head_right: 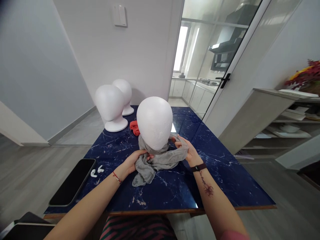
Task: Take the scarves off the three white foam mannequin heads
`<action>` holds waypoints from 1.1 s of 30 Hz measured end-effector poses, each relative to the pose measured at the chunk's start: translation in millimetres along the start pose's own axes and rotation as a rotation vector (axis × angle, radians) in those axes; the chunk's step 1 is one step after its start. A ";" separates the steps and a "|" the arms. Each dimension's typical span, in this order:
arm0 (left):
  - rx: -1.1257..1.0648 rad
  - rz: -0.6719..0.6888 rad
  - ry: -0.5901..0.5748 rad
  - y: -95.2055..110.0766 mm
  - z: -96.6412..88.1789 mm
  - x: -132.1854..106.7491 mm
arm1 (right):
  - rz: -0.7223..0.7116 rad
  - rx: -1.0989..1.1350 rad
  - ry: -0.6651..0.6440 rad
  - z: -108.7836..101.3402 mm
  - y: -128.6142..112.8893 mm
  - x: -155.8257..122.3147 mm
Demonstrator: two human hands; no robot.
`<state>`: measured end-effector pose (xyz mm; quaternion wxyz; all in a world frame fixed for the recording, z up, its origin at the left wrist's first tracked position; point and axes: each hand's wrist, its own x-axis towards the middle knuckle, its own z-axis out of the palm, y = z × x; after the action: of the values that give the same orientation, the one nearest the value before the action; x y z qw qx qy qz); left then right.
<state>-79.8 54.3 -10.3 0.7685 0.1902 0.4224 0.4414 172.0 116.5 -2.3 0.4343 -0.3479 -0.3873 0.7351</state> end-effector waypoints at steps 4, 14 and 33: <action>0.004 0.002 0.021 0.8 -0.4 1.5 | 0.072 -0.190 0.049 2.5 -8.1 -26.4; 0.012 0.038 0.027 -1.5 -0.7 3.8 | 0.018 -1.576 0.560 -38.2 -61.2 -40.9; 0.401 0.208 0.016 -5.5 -9.0 3.1 | -0.755 -1.163 -0.342 234.7 -140.9 -10.4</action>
<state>-83.5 53.2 -20.6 0.6621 0.3785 0.4858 0.4270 29.0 89.8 229.8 0.3364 -0.2450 -0.8734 0.2531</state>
